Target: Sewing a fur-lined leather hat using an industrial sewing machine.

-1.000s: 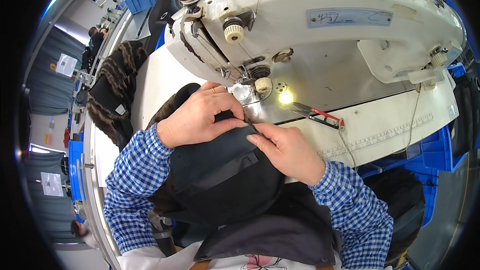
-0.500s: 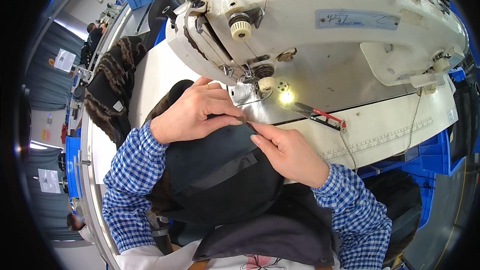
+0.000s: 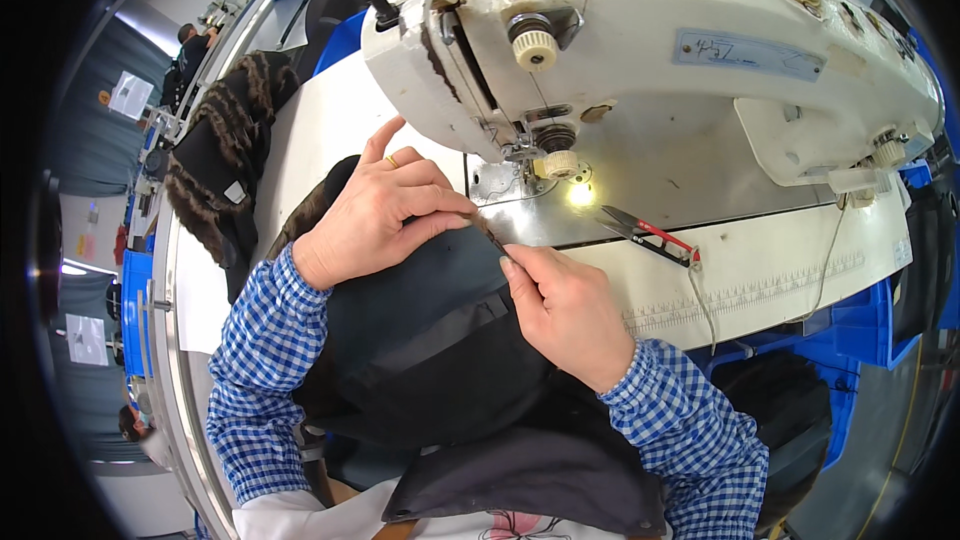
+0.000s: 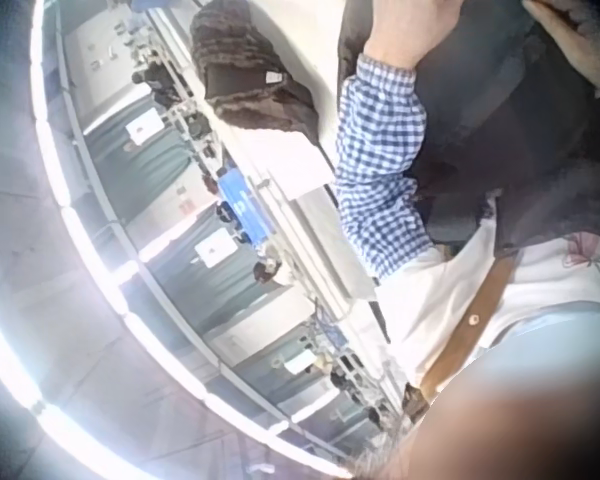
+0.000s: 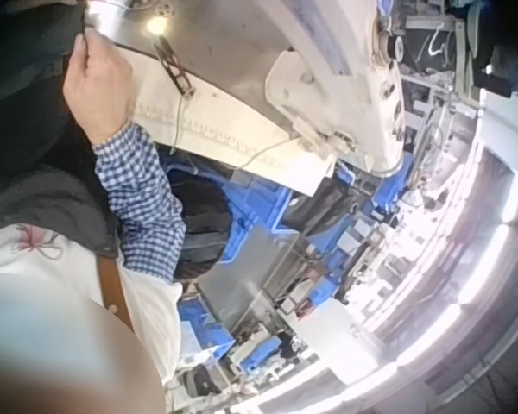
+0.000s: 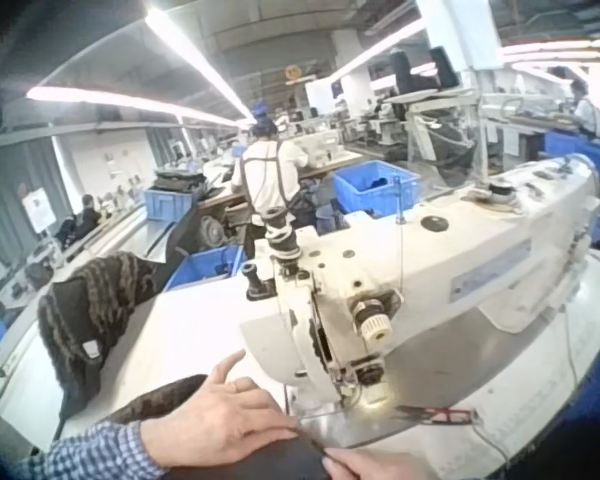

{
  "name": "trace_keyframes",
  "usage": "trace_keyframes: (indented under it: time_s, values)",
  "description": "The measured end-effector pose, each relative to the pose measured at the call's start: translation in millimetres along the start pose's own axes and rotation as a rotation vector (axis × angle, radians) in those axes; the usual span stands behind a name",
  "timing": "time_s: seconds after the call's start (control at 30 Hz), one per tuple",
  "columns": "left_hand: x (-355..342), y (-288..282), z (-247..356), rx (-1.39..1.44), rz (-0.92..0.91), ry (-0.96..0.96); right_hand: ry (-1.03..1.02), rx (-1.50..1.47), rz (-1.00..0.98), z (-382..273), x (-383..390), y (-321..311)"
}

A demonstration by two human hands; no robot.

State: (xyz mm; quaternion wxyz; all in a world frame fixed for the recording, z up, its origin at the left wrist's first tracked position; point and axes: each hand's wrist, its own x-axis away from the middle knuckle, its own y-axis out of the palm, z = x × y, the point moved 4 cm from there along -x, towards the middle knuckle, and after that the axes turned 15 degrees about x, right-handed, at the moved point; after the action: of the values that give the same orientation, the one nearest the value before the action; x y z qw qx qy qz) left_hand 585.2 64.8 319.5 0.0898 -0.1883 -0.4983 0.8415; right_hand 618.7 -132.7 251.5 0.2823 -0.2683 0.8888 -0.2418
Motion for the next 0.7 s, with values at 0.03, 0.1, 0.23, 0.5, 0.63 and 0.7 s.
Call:
trace_keyframes:
  time_s: [0.03,0.1,0.23,0.5,0.63,0.7]
  values:
    - [1.5,0.6,-1.1,-0.047,0.026,-0.01,0.017,-0.007,-0.002,0.2,0.1,0.9]
    - [2.1,2.9,-0.9,-0.059,0.046,-0.019,0.03,-0.009,-0.007,1.4,-1.2,2.1]
    - [6.1,7.5,-2.4,-0.095,0.112,-0.017,0.179,-0.098,-0.098,8.9,-7.1,7.6]
    - [-13.5,24.1,-30.1,-0.024,0.125,0.038,0.168,0.067,-0.417,36.4,-50.5,-3.5]
    - [-25.4,31.0,-41.6,0.058,0.106,0.107,0.231,0.151,-0.618,45.4,-67.2,-2.1]
    - [-26.5,37.2,-50.1,0.092,-0.015,0.038,0.316,0.129,-0.719,47.9,-69.4,1.5]
